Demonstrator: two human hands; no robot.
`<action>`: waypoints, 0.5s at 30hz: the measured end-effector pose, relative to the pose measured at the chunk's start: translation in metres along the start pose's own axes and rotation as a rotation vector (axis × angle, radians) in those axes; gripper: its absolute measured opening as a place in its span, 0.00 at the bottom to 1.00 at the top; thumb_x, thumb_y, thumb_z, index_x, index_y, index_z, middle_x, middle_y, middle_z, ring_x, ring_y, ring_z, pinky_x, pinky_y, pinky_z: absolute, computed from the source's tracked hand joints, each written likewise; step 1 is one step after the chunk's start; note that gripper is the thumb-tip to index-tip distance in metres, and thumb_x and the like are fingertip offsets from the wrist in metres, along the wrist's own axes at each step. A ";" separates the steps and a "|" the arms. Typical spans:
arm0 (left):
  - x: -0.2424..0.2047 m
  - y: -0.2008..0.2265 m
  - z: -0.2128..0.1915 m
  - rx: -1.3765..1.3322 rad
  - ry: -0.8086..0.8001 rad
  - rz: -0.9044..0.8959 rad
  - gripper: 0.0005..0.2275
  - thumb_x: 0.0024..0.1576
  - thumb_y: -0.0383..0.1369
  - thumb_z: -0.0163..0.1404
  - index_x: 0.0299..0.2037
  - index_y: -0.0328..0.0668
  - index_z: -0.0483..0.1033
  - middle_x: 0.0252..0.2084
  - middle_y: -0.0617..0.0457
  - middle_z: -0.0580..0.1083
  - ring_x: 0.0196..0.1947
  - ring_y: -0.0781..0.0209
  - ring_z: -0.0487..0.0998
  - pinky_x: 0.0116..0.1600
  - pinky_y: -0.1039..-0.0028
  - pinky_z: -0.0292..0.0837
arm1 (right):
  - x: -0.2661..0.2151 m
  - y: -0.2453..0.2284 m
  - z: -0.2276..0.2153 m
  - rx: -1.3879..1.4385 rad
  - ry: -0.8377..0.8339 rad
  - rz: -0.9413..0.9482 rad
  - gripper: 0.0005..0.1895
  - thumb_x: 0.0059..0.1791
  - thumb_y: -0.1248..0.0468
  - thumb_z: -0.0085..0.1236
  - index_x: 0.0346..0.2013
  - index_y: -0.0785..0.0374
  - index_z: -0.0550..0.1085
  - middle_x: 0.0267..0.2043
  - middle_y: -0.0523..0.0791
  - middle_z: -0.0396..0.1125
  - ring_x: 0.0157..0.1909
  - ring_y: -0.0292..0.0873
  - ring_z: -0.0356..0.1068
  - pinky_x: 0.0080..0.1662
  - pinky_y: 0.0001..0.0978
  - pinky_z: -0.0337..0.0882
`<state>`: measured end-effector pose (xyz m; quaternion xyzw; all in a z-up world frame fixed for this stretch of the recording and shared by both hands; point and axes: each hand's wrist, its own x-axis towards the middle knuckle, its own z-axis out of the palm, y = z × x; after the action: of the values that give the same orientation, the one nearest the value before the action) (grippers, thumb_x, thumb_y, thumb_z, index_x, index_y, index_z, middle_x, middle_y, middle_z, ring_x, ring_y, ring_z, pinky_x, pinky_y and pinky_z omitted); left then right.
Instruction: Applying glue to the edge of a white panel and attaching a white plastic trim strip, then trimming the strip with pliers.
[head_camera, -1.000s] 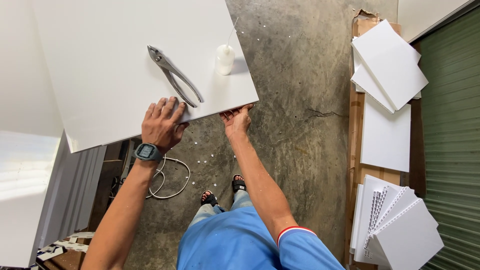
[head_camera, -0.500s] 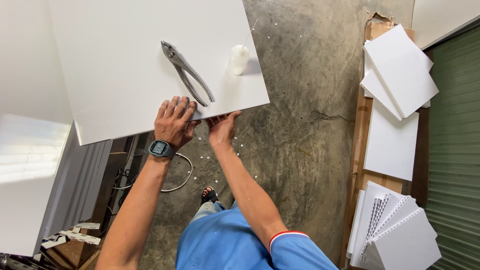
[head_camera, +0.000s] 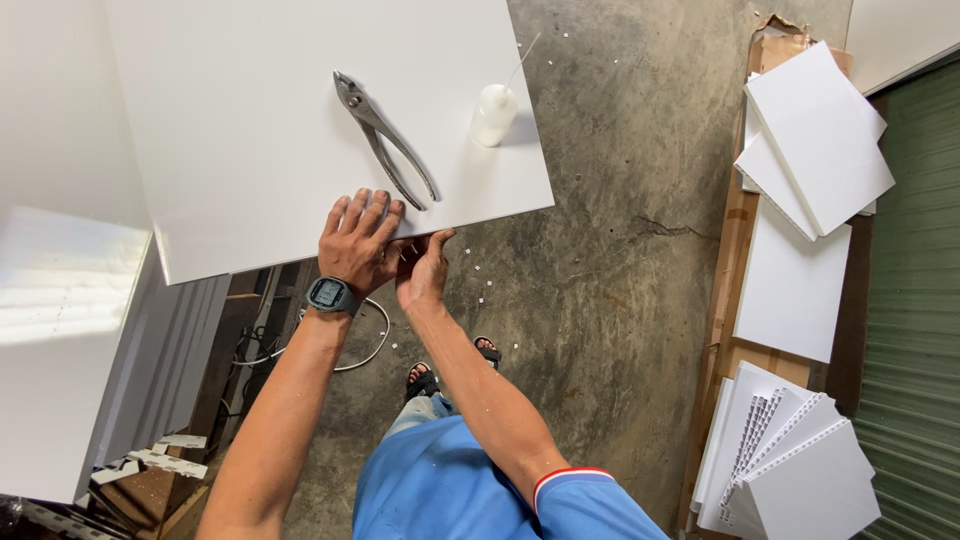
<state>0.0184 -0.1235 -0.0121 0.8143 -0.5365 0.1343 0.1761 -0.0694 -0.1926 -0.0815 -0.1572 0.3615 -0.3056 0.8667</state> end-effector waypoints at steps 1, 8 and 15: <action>0.000 0.000 0.000 0.000 -0.002 -0.003 0.23 0.52 0.38 0.61 0.59 0.48 0.77 0.62 0.48 0.74 0.63 0.47 0.73 0.69 0.55 0.63 | 0.002 0.001 -0.001 -0.002 0.001 0.003 0.43 0.51 0.33 0.36 0.65 0.65 0.63 0.59 0.46 0.64 0.63 0.43 0.63 0.65 0.37 0.67; 0.001 -0.003 0.003 -0.007 0.007 -0.012 0.23 0.50 0.37 0.61 0.58 0.47 0.79 0.61 0.49 0.75 0.63 0.48 0.73 0.69 0.56 0.64 | 0.000 0.002 0.015 0.079 0.115 -0.003 0.44 0.53 0.33 0.33 0.66 0.67 0.62 0.64 0.50 0.62 0.65 0.46 0.63 0.64 0.40 0.66; -0.001 -0.004 0.002 -0.037 -0.002 -0.021 0.25 0.50 0.40 0.60 0.59 0.47 0.77 0.61 0.46 0.75 0.63 0.46 0.72 0.68 0.55 0.62 | -0.007 0.014 0.026 0.130 -0.050 0.117 0.43 0.52 0.31 0.26 0.69 0.57 0.60 0.67 0.44 0.61 0.67 0.45 0.60 0.65 0.43 0.63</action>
<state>0.0220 -0.1216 -0.0149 0.8166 -0.5306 0.1218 0.1919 -0.0485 -0.1764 -0.0665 -0.0867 0.3278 -0.2732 0.9002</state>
